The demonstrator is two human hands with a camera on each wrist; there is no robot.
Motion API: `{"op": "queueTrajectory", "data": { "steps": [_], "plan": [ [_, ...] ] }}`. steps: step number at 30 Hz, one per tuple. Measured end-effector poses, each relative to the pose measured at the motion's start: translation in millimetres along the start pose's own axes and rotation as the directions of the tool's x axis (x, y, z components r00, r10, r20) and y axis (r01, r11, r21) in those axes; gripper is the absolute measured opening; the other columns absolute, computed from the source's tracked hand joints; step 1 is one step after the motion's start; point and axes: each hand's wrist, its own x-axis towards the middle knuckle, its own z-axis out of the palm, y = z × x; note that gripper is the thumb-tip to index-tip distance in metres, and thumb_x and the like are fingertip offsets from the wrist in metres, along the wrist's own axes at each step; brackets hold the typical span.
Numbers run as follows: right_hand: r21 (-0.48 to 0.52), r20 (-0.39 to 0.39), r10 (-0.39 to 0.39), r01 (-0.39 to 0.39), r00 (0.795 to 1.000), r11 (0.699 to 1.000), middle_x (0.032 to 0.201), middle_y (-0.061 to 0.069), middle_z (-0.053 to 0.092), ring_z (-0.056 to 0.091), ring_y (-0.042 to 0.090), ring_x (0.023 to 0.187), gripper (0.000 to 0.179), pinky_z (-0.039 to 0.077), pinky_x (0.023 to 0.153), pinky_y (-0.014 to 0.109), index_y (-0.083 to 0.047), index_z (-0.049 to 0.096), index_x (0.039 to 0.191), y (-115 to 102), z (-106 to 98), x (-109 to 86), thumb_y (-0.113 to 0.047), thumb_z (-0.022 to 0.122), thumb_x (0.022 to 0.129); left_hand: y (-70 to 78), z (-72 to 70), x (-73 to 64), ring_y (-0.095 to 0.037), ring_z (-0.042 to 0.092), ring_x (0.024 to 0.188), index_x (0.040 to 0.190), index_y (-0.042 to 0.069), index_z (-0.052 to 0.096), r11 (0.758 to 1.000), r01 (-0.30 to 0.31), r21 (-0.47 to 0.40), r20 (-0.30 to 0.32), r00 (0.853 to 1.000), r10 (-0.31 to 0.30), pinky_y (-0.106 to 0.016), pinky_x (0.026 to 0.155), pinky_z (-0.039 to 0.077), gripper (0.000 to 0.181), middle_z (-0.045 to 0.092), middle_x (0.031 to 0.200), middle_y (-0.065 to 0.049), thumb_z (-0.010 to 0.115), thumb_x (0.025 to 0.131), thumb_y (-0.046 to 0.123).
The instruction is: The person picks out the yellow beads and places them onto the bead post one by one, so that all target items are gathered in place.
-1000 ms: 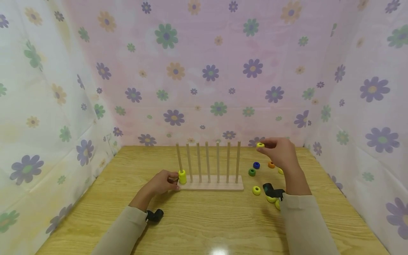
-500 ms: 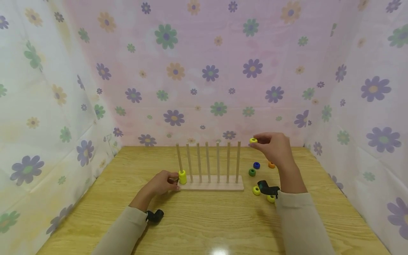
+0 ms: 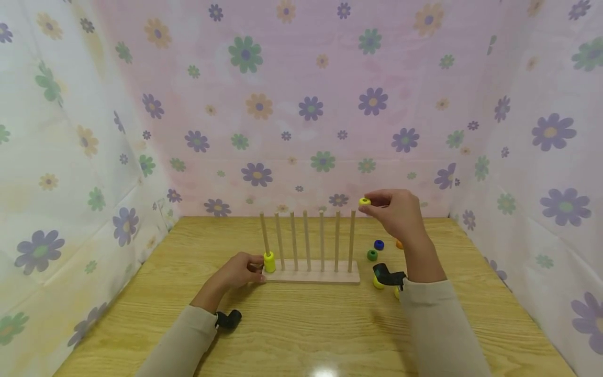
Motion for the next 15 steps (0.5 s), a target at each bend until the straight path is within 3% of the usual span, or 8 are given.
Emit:
{"op": "queueTrajectory", "data": {
  "steps": [5,15],
  "plan": [
    [-0.009,-0.013,-0.011,0.011,1.000,1.000,0.115,0.009,0.076,0.070,0.025,0.101,0.046,0.059,0.083,0.043,-0.018,0.077,0.124,-9,1,1.7,-0.052,0.076,0.092,-0.3,-0.5,0.0,-0.019,0.066,0.103,0.138,0.009,0.068,1.000,0.003,-0.012,-0.005,1.000,-0.003,-0.030,0.077,0.055,0.053,0.070,0.129,-0.009,0.084,0.087,0.010],
    [0.018,-0.036,-0.062,0.062,0.997,0.998,0.110,0.007,0.077,0.072,0.022,0.095,0.036,0.057,0.073,0.029,-0.018,0.079,0.119,-26,5,7.1,-0.042,0.080,0.092,-1.7,-0.4,-0.4,-0.030,0.068,0.118,0.136,0.010,0.070,1.000,-0.003,-0.006,-0.017,1.000,0.003,-0.039,0.090,0.060,0.052,0.067,0.137,-0.013,0.086,0.086,0.013]
  ]
}}
